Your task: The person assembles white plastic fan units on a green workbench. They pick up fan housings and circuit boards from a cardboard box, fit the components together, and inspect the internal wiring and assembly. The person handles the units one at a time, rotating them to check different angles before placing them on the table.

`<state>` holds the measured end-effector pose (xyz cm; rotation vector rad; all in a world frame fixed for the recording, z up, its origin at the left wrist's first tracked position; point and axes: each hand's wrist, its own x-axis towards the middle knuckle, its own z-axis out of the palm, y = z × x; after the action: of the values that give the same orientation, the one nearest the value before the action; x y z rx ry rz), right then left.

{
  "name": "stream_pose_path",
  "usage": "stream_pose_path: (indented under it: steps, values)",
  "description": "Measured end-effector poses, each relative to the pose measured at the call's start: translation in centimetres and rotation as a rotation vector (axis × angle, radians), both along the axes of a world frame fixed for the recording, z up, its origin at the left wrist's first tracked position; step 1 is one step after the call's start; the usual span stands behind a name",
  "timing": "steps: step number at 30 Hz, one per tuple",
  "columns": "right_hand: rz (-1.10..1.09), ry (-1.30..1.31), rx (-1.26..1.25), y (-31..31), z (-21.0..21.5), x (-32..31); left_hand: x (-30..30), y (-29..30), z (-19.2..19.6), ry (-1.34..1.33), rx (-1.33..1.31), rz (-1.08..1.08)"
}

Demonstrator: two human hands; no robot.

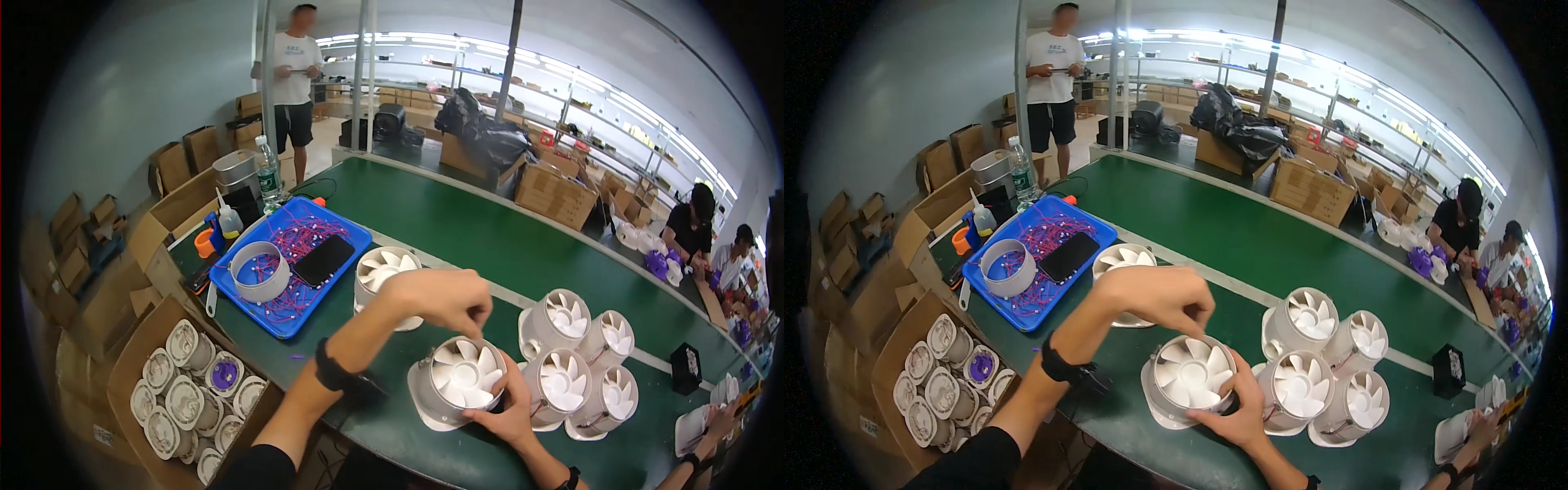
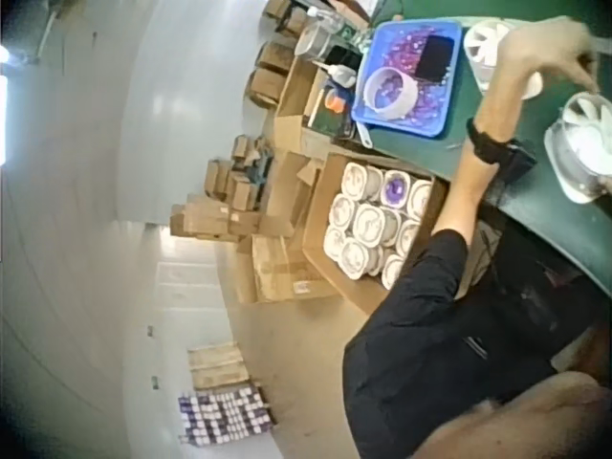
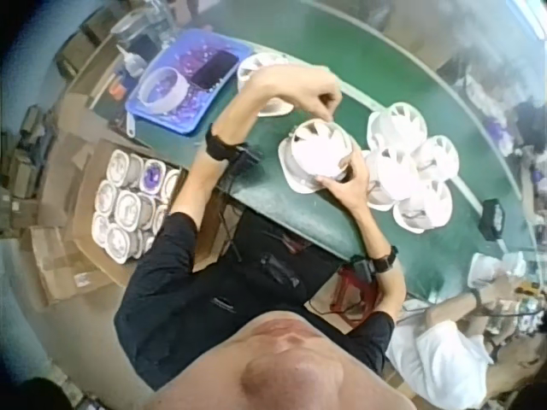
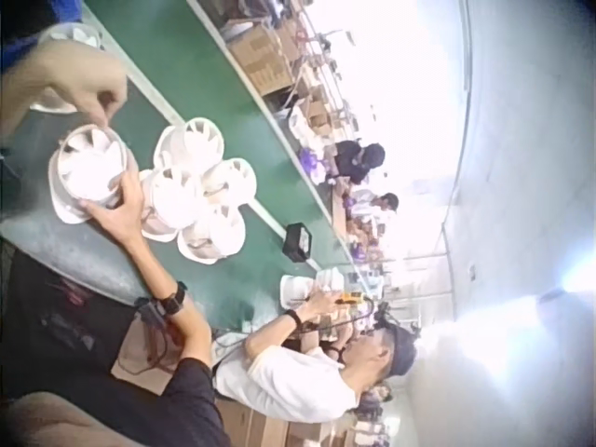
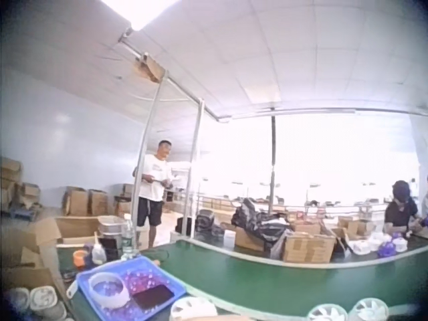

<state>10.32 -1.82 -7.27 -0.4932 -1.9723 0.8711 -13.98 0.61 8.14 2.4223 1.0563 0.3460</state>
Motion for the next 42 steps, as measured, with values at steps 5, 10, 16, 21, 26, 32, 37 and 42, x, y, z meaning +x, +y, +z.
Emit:
stream_pose_path:
  steps: [5,10,16,21,26,32,37,42]
  values:
    - [0.030,0.177,-0.240,-1.4,0.8,-0.8,0.4,-0.7,1.0,-0.093,0.142,0.050]
    - [-0.046,0.301,-0.444,-2.5,2.0,-0.7,-1.7,-1.5,2.7,-0.342,0.245,0.058]
    - [-0.087,0.451,-0.368,-1.5,11.1,-1.4,-2.8,-1.9,2.8,-0.474,0.183,-0.193]
    - [-0.114,0.387,-0.151,2.6,15.8,-0.6,-0.8,-0.2,3.2,-0.773,0.072,-0.161]
    - [-0.319,0.166,-0.188,1.9,18.3,1.1,2.9,-0.2,4.1,-0.871,-0.089,0.026]
    - [-0.277,0.039,-0.096,2.4,18.3,3.3,5.5,0.3,2.3,-0.916,-0.148,0.139]
    - [-0.156,0.122,0.055,3.3,17.9,3.9,5.7,1.6,1.8,-1.254,-0.305,0.237]
    - [-0.123,-0.166,0.229,5.5,16.8,5.6,5.7,1.3,2.6,-1.118,-0.327,0.287]
